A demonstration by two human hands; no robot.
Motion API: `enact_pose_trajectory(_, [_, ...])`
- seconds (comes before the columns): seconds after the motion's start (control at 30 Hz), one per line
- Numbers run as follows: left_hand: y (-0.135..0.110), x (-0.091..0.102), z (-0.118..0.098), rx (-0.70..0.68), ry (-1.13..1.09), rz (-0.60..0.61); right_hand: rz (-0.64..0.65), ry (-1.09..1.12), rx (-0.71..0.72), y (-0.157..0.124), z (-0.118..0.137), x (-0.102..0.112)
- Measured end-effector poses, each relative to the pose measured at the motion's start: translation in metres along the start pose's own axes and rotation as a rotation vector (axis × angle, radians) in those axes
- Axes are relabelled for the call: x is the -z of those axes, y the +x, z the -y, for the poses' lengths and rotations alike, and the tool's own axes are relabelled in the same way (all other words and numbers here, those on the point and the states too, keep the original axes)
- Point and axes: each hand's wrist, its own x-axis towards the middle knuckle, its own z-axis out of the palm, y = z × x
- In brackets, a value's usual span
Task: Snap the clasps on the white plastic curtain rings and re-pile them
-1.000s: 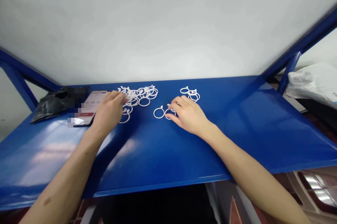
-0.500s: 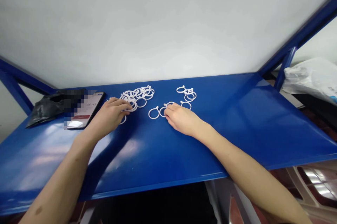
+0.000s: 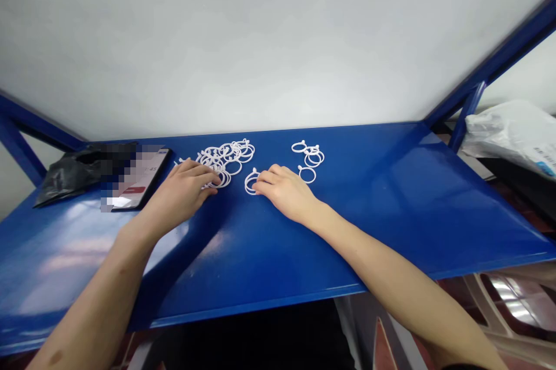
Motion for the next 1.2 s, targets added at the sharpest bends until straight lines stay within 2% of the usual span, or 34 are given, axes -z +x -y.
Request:
enact_pose_trajectory(0.17, [0.003, 0.002, -0.011, 0.025, -0.018, -0.023, 0.109, -0.027, 0.018, 0.004, 0.004, -0.008])
enact_pose_trajectory(0.27, [0.006, 0.002, -0.015, 0.036, -0.021, -0.062, 0.076, -0.011, 0.040, 0.000, -0.004, 0.006])
enact_pose_trajectory(0.4, [0.009, 0.005, -0.022, 0.021, -0.034, -0.143, -0.015, -0.025, -0.052, -0.009, -0.027, 0.033])
enact_pose_trajectory(0.5, [0.010, 0.006, -0.026, -0.001, -0.049, -0.165, 0.023, -0.013, -0.086, -0.015, -0.044, 0.043])
enact_pose_trajectory(0.73, [0.011, 0.001, -0.034, -0.053, -0.080, -0.178, 0.153, 0.055, -0.035, -0.016, -0.054, 0.038])
enact_pose_trajectory(0.9, [0.011, -0.002, -0.046, -0.131, -0.107, -0.233, 0.169, 0.008, -0.083, -0.014, -0.045, 0.030])
enact_pose_trajectory(1.07, [0.008, -0.009, -0.061, -0.245, -0.169, -0.286, 0.163, -0.079, -0.018, -0.008, -0.014, 0.025])
enact_pose_trajectory(1.2, [0.007, -0.016, -0.068, -0.273, -0.188, -0.185, 0.071, -0.121, 0.104, -0.006, 0.011, 0.026])
